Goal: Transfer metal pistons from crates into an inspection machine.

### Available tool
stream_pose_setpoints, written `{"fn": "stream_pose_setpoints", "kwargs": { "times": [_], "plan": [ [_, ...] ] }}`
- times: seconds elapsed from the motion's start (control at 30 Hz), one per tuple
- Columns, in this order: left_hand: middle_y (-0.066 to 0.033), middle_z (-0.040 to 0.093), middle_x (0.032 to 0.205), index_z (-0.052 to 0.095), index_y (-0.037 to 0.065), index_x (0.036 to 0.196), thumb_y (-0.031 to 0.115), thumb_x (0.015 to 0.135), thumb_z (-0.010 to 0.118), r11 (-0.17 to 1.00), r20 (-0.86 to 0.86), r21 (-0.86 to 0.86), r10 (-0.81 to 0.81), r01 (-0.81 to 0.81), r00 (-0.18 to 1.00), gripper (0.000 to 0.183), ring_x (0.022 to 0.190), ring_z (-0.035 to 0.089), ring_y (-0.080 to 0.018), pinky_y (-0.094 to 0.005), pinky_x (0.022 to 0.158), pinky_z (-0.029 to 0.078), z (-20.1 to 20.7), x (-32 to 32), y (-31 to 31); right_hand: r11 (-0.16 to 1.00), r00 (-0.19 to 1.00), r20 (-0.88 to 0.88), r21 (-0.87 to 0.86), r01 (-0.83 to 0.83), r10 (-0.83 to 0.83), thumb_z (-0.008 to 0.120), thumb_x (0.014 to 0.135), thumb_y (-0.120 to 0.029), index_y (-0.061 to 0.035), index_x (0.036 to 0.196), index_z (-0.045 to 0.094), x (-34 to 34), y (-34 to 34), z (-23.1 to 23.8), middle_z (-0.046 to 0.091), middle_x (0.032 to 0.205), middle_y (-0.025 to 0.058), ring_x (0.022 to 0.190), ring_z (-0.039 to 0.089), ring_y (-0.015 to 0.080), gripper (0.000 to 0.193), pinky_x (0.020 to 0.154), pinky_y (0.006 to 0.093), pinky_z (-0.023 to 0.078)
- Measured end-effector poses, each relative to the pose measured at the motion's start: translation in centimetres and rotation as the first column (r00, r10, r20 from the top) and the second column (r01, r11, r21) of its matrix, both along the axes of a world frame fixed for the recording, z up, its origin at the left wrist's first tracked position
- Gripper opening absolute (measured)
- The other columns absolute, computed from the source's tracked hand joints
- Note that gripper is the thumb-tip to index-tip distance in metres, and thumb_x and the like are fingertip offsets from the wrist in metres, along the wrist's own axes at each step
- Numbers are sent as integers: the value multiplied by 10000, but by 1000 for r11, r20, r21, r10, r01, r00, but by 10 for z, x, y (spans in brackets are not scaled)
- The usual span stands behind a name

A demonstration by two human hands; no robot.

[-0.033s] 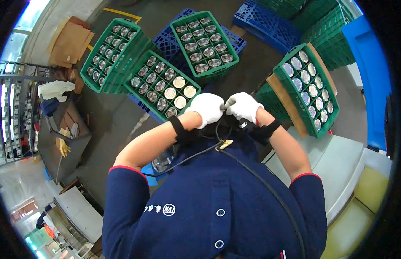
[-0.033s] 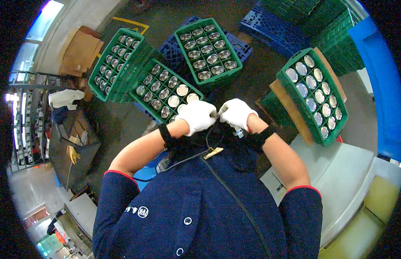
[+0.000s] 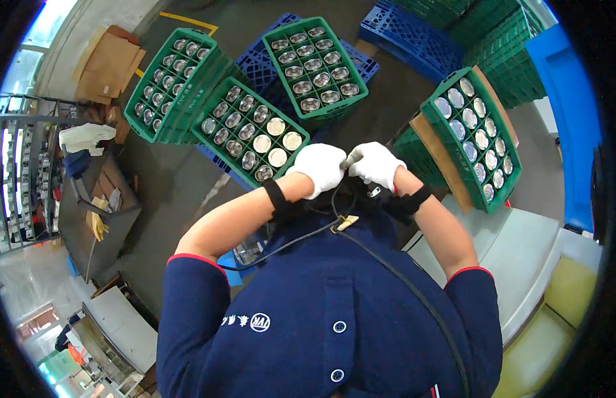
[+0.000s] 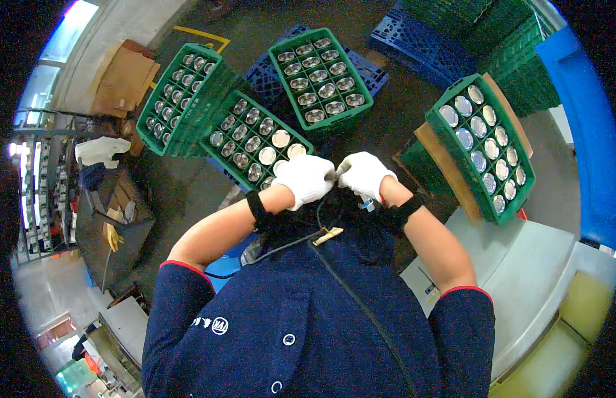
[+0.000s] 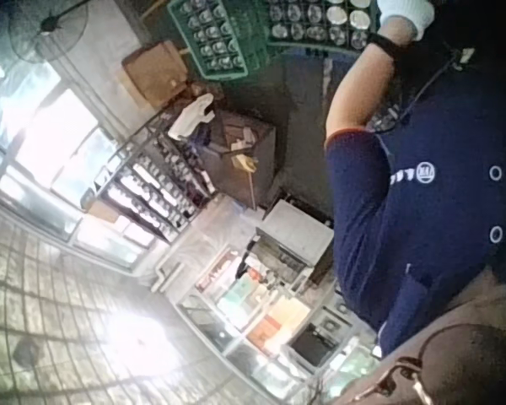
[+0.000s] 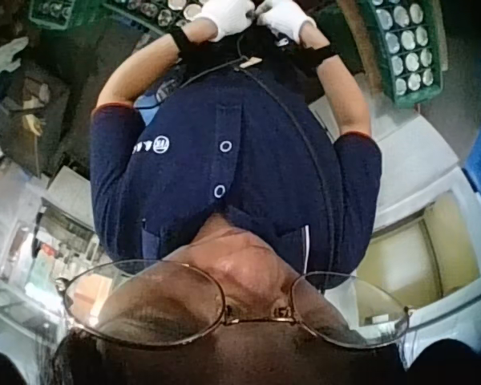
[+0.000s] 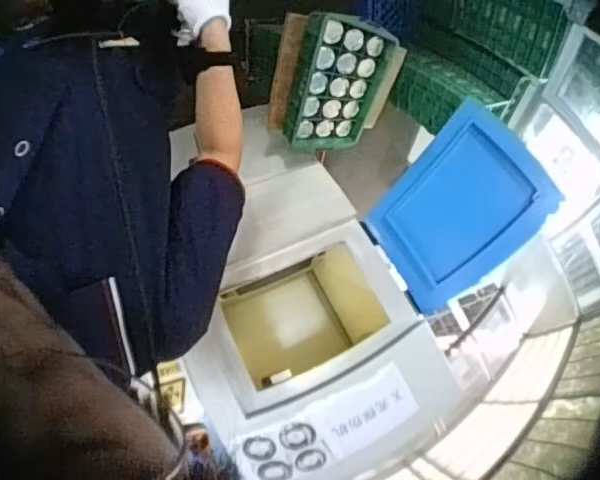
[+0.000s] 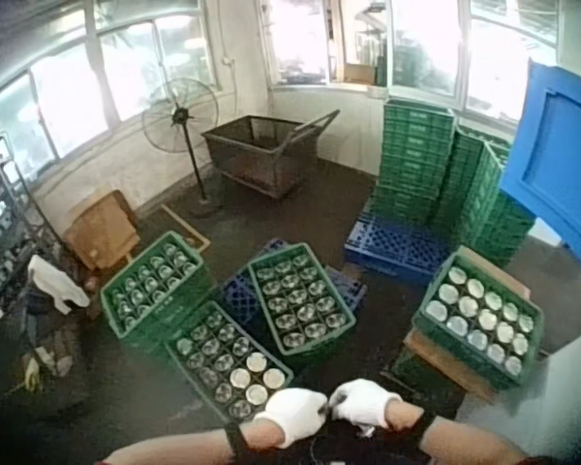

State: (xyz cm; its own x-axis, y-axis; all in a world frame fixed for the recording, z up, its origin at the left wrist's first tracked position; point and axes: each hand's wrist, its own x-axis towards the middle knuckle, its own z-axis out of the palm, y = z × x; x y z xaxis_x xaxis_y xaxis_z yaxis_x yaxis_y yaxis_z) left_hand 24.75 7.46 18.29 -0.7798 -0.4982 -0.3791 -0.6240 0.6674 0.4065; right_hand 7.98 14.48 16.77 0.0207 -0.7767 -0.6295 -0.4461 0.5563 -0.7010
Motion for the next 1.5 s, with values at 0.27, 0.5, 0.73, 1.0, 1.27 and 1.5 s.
{"fn": "stream_pose_setpoints", "kwargs": {
  "times": [0.27,0.5,0.73,1.0,1.27,1.5],
  "plan": [
    [-166,701,915,702,106,917,176,777,602,988,58,-37,-144,147,988,187,896,676,-371,-477,783,531,-15,-18,-4,976,998,-63,-216,-24,11,670,762,-170,-64,1013,692,3,24,-10,716,976,132,912,688,291,274,836,354,535],
    [-177,704,952,668,67,928,158,784,582,981,136,102,-180,167,974,190,942,675,-384,-462,783,543,-27,-28,-5,959,964,-201,-188,-211,173,655,794,-234,-71,1141,668,-7,43,2,701,1078,162,1027,665,317,384,914,389,518],
    [-111,708,1067,643,46,1201,302,849,688,836,-276,536,41,118,960,437,1032,657,-254,-358,920,505,-11,20,-59,941,962,22,-217,-260,271,630,832,-212,-73,1040,728,-34,38,0,720,1038,109,969,674,268,269,866,371,530],
    [-79,699,1060,691,43,1139,343,950,599,853,-115,521,113,-37,987,366,947,640,-154,-292,864,500,-15,64,-54,858,904,-4,-315,-406,427,603,877,-221,-70,1296,607,-4,-33,-27,664,1239,151,1152,621,280,445,1021,372,458],
    [-124,700,1107,690,80,1160,59,850,586,940,-642,327,146,97,753,327,1077,651,-262,-357,1009,475,6,59,-22,811,815,40,-143,-568,578,586,869,-250,-77,1262,627,5,-58,-20,704,1096,156,954,665,274,431,861,372,511],
    [-19,657,927,751,197,928,254,794,700,947,-278,-265,-256,182,926,154,922,611,-247,-432,744,466,-7,48,-6,832,834,-33,-62,-552,551,623,850,-284,-68,1076,693,10,-67,-10,709,959,145,850,662,278,320,770,382,510]
  ]
}}
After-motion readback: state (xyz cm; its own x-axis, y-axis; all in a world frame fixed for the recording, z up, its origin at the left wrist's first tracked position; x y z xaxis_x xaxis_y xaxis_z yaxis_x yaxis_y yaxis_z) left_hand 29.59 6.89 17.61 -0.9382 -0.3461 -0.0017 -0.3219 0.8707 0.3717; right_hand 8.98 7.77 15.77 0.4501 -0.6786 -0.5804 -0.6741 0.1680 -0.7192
